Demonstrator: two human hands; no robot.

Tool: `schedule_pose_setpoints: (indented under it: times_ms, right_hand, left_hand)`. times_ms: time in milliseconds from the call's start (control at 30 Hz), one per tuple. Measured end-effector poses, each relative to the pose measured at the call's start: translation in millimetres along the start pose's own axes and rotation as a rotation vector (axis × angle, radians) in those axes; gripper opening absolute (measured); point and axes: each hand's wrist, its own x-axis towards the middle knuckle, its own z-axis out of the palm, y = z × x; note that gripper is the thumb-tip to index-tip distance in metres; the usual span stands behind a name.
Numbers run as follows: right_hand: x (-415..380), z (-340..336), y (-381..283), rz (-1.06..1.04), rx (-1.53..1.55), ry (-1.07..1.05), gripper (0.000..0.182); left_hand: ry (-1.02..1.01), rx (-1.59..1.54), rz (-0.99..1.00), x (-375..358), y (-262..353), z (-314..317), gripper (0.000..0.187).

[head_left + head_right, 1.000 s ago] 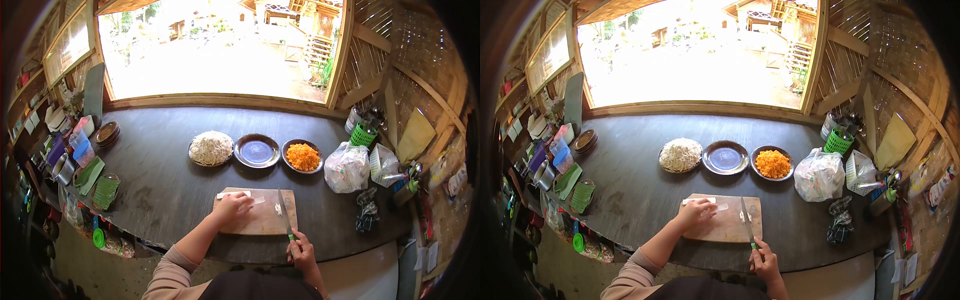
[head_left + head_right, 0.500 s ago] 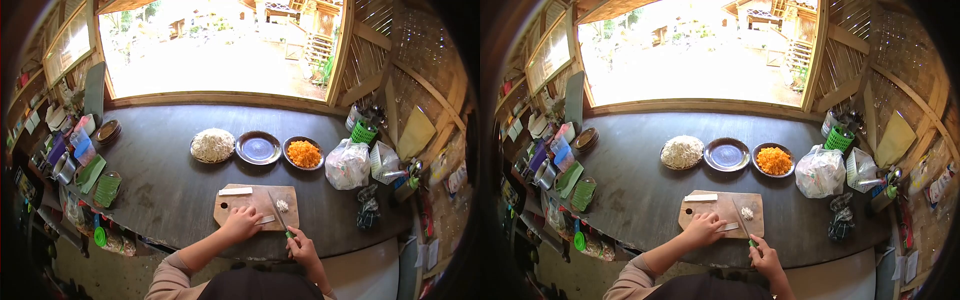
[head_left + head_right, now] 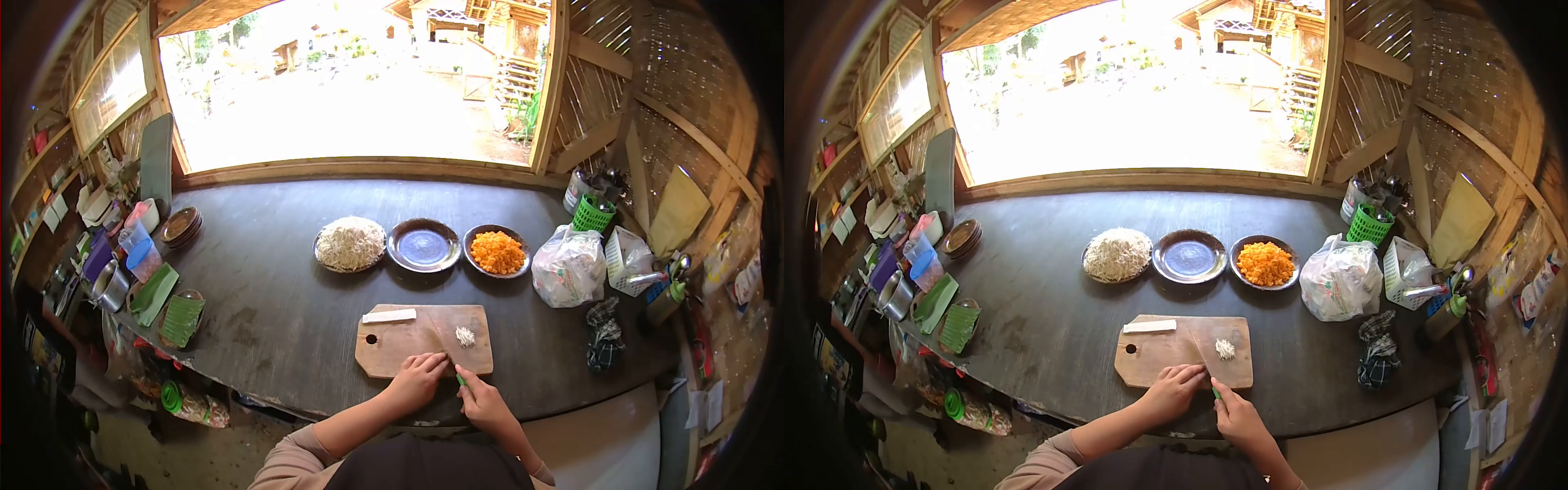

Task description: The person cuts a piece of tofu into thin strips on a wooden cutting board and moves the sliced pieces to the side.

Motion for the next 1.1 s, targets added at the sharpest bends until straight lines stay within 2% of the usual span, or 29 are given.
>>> schedule_pose_setpoints:
  times_ms: [200, 467, 667, 867, 1100]
  right_hand:
    - [-5, -5, -7, -0.008, 0.004, 0.077, 0.04]
    - [-12, 0, -4, -0.143, -0.051, 0.111, 0.038]
    - [-14, -2, -3, -0.126, -0.054, 0.081, 0.038]
    - [-25, 2, 7, -0.187, -0.161, 0.12, 0.038]
    - [-41, -2, 11, -0.163, -0.191, 0.119, 0.041]
  left_hand:
    - [-0.023, -0.008, -0.038, 3, -6, -1, 0.044]
    - [-0.022, 0.125, -0.021, 2, 0, 0, 0.041]
    - [0.046, 0.174, 0.021, 2, 9, 6, 0.033]
    - [0.055, 0.16, 0.012, 3, 17, 5, 0.036]
    - [0.053, 0.202, -0.002, 4, 18, 4, 0.037]
